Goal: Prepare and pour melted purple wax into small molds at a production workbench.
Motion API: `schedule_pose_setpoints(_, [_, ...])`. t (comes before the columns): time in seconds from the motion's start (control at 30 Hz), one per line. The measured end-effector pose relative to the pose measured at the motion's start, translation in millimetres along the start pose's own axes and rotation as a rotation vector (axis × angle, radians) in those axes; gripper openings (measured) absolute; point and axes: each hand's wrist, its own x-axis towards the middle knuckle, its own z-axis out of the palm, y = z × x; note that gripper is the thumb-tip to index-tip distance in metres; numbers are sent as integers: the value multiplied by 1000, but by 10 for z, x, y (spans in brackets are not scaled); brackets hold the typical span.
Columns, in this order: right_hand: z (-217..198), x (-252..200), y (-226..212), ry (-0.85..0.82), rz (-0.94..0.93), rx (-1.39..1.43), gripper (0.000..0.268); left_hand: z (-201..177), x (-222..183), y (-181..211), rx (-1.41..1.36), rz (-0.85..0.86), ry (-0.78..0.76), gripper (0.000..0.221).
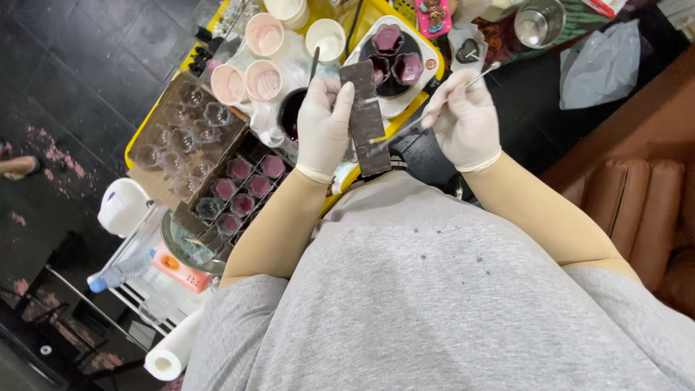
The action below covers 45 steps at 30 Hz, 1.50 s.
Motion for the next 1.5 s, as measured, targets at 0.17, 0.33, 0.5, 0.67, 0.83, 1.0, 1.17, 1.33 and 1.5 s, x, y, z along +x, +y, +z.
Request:
schedule_pose_setpoints(0.17, [180,131,-57,-15,16,63,12,-443,-107,59,-66,33,159,11])
schedule_pose_setpoints(0.33, [340,210,48,-75,53,14,12,-1312,-507,236,-182,171,394,10])
schedule_pose_setpoints(0.5, [573,272,206,-228,0,-205,14,-2350,-1381,436,194,124,816,11])
schedule_pose_setpoints(0.67, [608,371,401,-341,49,-249,15,-2587,-2021,-113,388,-11,1065,12])
schedule_pose_setpoints(0.83, [613,405,451,-354,91,-272,16,-2701,-2204,-819,649,-114,1159,18])
schedule_pose_setpoints(1.0, [570,447,470,-330,86,-315,17,-2645,-2082,-1067,742,-265,1199,23])
schedule_pose_setpoints(1.17, [500,463,444,-290,46,-322,18,-2515,-1977,-1078,842,-344,1173,29])
schedule_pose_setpoints(1.33, [491,428,429,-235,3,-355,20,-2454,-1931,-1050,975,-387,1204,35])
schedule_pose_setpoints(1.5, [403,339,422,-138,26,-316,22,-2557,-1943,-926,1121,-257,1221,31])
